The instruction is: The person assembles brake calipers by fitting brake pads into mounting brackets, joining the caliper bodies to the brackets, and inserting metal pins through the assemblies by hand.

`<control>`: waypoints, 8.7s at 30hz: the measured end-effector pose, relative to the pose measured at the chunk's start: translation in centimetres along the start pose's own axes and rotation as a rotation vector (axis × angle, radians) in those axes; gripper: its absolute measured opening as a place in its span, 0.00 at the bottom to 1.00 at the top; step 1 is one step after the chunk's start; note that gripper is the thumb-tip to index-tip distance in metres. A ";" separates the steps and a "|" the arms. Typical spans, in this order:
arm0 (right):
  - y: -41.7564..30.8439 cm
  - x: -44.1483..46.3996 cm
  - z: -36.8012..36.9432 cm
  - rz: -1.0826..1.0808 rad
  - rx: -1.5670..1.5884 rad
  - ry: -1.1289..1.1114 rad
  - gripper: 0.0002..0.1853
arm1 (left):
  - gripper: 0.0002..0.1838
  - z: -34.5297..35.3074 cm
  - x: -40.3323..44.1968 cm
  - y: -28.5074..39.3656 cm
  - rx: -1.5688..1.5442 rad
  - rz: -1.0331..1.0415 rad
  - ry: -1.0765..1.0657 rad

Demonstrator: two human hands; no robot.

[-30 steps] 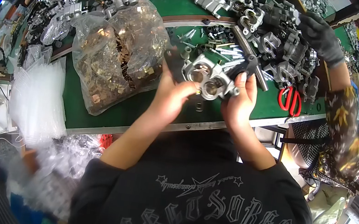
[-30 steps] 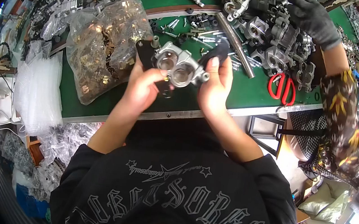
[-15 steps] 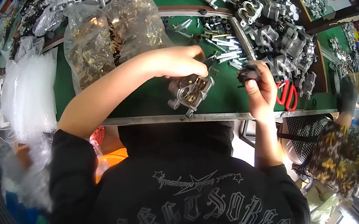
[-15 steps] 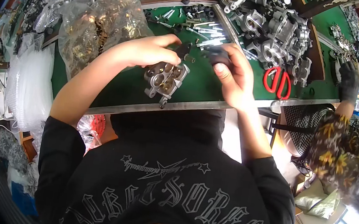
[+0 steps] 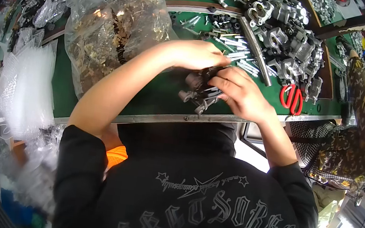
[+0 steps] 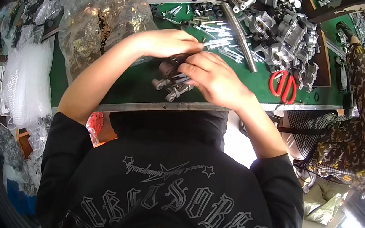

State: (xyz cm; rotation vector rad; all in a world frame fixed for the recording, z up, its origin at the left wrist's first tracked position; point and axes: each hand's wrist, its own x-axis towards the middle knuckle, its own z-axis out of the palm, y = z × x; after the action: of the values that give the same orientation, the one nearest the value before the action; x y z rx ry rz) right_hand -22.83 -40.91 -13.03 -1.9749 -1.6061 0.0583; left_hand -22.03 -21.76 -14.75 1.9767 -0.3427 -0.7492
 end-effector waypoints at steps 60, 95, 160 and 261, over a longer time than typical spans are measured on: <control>1.6 1.8 7.0 0.656 1.051 0.848 0.12 | 0.23 5.3 -9.8 -0.2 0.677 0.382 0.911; 1.2 2.2 6.4 0.563 0.952 0.769 0.14 | 0.12 5.5 -8.9 2.5 0.936 0.350 0.627; 3.2 2.4 5.8 0.649 0.999 0.774 0.14 | 0.51 5.2 -8.4 -0.8 0.576 0.232 0.717; 4.2 2.9 5.1 0.373 0.850 0.327 0.11 | 0.24 8.1 -8.8 -5.6 0.502 0.487 1.186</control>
State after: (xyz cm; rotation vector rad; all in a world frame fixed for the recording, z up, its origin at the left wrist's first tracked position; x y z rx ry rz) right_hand -20.29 -36.65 -18.25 -1.4649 -0.7804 0.4580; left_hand -34.34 -19.92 -19.26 2.2851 -0.2601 0.9066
